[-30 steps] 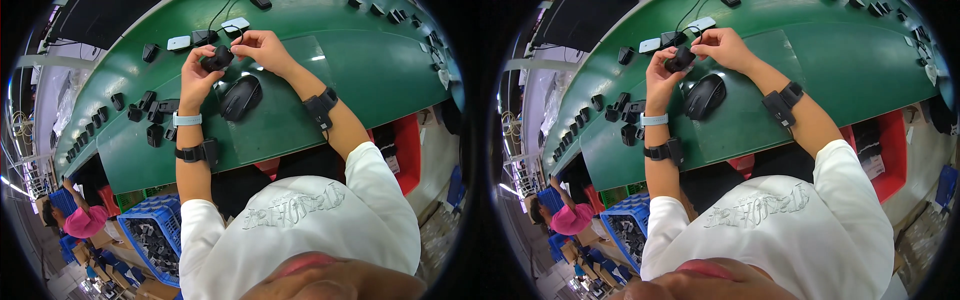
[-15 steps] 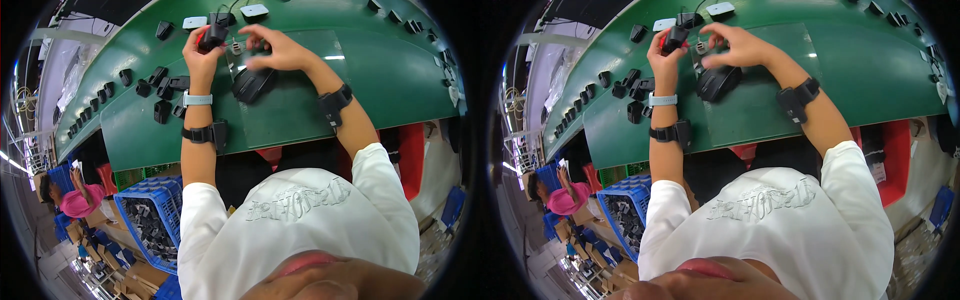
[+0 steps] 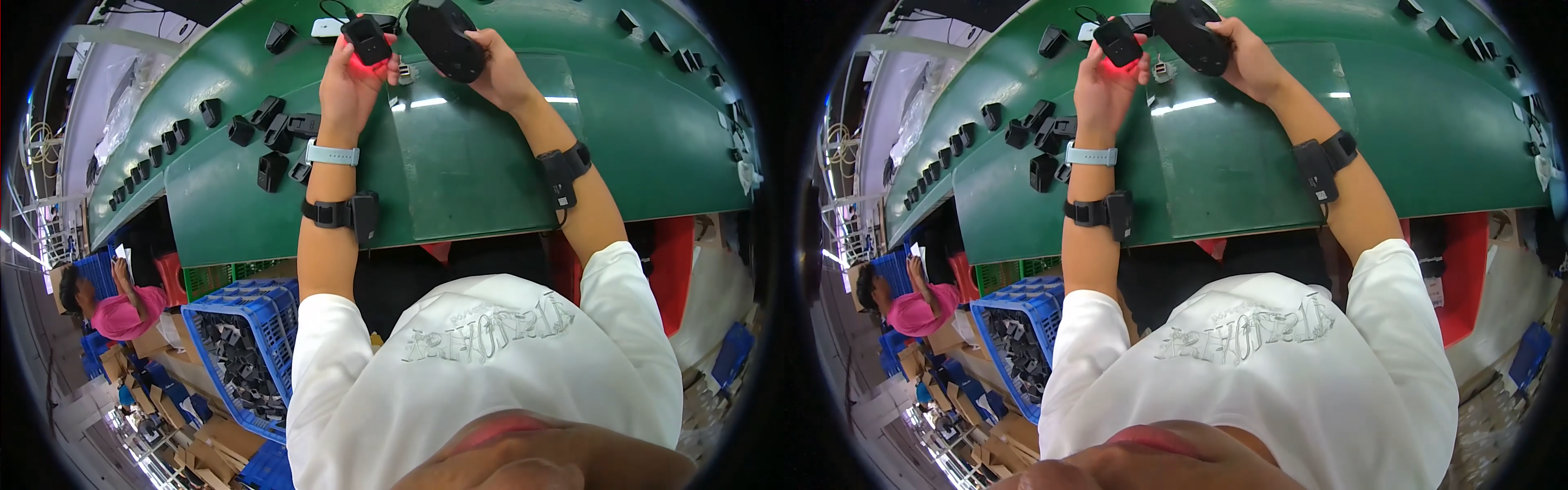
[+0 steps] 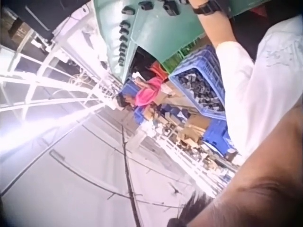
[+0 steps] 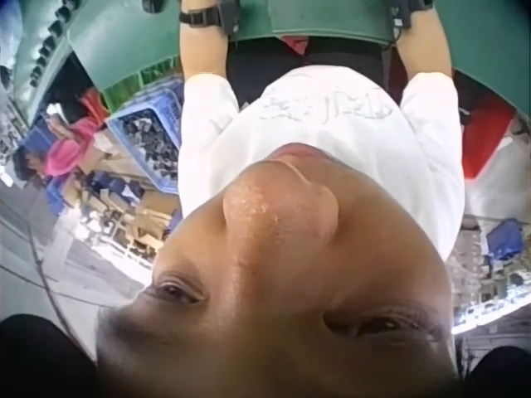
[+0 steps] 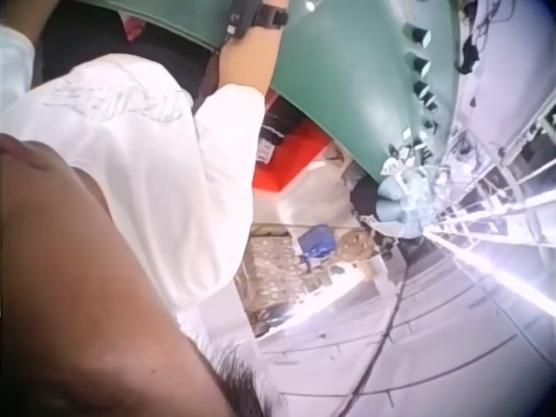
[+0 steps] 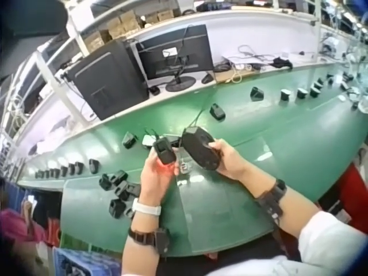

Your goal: The person picks up a charging dock and a cable, connects them, and then places a computer mouse onto the dock. After checking the connection, the person removes the mouse and dock, and repeats the process with another set of components.

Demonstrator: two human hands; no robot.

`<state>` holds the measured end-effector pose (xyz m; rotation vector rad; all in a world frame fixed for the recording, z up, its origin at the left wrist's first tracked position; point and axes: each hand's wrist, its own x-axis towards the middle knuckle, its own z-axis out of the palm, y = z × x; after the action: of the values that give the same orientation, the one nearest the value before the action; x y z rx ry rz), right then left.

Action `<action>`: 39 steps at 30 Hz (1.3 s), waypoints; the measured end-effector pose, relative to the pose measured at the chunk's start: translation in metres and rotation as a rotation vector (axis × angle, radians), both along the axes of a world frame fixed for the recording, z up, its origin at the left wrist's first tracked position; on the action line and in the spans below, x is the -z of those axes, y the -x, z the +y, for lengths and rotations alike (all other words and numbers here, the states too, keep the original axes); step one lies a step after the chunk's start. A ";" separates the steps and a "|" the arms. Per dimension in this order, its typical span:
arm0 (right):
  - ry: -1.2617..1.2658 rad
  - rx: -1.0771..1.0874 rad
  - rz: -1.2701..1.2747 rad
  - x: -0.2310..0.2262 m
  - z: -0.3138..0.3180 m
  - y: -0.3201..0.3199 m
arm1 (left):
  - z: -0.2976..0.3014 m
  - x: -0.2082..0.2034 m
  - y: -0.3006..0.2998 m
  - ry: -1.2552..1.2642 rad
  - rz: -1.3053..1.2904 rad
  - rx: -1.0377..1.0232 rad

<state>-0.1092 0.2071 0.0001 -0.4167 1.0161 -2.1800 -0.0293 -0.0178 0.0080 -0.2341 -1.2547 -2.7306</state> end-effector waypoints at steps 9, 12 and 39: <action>0.023 0.120 0.127 -0.022 -0.017 -0.013 | 0.015 -0.006 -0.009 0.454 0.025 -0.091; 0.000 0.195 0.219 -0.015 -0.018 -0.011 | 0.018 -0.004 -0.007 0.462 0.027 -0.129; -0.241 0.660 1.279 -0.021 -0.018 -0.037 | 0.023 0.001 -0.015 0.464 -0.068 -0.187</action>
<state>-0.0720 0.1890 0.0209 -1.6520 2.3026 -2.1549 -0.0145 0.0050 0.0070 -0.0607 -1.8158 -2.2781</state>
